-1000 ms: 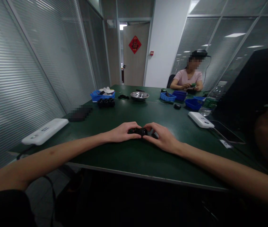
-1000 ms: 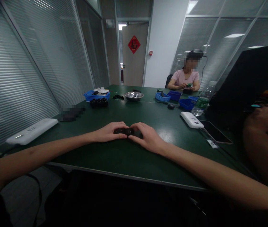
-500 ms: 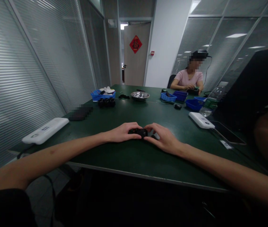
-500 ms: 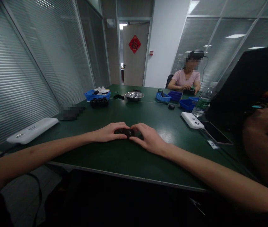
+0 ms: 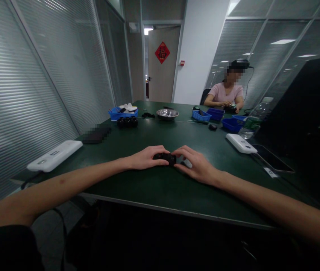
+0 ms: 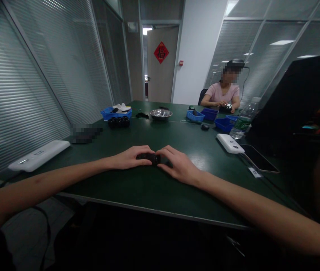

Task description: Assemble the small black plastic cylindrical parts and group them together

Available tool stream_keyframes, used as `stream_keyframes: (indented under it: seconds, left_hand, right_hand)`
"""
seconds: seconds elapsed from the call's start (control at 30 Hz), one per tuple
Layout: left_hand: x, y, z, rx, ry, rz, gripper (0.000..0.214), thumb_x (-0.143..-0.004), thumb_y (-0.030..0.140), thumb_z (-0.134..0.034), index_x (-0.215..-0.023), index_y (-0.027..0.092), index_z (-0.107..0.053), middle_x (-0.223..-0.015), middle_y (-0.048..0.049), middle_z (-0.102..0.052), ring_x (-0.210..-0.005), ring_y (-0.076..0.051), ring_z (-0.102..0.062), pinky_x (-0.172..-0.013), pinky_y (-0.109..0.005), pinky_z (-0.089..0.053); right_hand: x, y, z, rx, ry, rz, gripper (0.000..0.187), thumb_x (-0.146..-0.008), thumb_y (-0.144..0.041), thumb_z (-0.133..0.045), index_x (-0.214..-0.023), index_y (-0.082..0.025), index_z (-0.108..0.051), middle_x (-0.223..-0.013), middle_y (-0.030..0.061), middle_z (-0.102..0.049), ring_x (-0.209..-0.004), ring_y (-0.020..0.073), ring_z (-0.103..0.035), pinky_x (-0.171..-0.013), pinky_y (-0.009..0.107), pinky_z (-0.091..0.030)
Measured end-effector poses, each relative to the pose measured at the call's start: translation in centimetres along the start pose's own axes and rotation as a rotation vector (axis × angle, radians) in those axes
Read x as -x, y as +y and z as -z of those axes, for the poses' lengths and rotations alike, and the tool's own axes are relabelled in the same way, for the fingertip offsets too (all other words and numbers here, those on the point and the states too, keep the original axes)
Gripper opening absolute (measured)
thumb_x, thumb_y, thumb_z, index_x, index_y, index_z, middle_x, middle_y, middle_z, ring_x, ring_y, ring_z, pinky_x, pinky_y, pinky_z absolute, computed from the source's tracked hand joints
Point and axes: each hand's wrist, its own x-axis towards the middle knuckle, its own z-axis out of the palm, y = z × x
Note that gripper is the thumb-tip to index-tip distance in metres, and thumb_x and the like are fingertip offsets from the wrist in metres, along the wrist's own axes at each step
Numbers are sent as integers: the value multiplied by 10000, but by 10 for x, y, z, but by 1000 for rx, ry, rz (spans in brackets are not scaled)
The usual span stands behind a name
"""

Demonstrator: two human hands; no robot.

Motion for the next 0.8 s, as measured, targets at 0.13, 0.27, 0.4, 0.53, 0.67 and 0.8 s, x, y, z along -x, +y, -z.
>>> stream_keyframes:
  seconds: [0.13, 0.27, 0.4, 0.53, 0.67, 0.8]
  left_hand:
    - [0, -2, 0, -5, -2, 1, 349, -994, 422, -618, -1261, 201, -661, -1141, -80, -648, -1022, -216, -628, -903, -355, -481]
    - [0, 0, 0, -4, -8, 5, 346, -999, 424, -611, -1260, 203, -663, -1143, -82, -650, -1027, -219, -628, -903, -357, -483]
    - [0, 1, 1, -21, -4, 1, 342, -999, 420, -613, -1247, 189, -660, -1136, -82, -641, -1019, -215, -620, -892, -346, -481]
    - [0, 0, 0, -28, 0, -8, 335, -1004, 420, -606, -1234, 185, -665, -1123, -81, -641, -1009, -212, -619, -890, -342, -478]
    - [0, -2, -1, -9, 5, -13, 345, -1001, 427, -610, -1237, 182, -663, -1124, -84, -647, -1014, -214, -625, -900, -342, -477]
    - [0, -3, 0, -20, 5, -6, 350, -1001, 418, -614, -1256, 182, -655, -1139, -86, -636, -1025, -212, -617, -904, -335, -474]
  right_hand:
    - [0, -1, 1, 9, 2, -6, 330, -983, -332, -630, -1291, -239, -556, -1196, 105, -639, -1041, 258, -659, -892, 448, -588]
    - [0, 0, 1, 22, -7, -60, 309, -998, -390, -617, -1258, -232, -565, -1118, 90, -679, -962, 252, -676, -839, 450, -592]
    - [0, 0, 1, 21, -4, 28, 306, -996, -293, -602, -1293, -241, -555, -1194, 106, -635, -1028, 255, -658, -864, 440, -590]
    - [-1, -1, 1, 27, 3, 18, 343, -980, -324, -630, -1300, -238, -544, -1203, 107, -634, -1035, 257, -657, -883, 440, -584]
    - [0, 1, 0, 36, -19, -63, 318, -998, -396, -617, -1253, -217, -552, -1107, 90, -681, -951, 245, -675, -833, 424, -584]
    - [0, 2, -1, 21, -24, 15, 300, -1009, -313, -591, -1290, -221, -540, -1166, 106, -643, -988, 238, -664, -855, 410, -580]
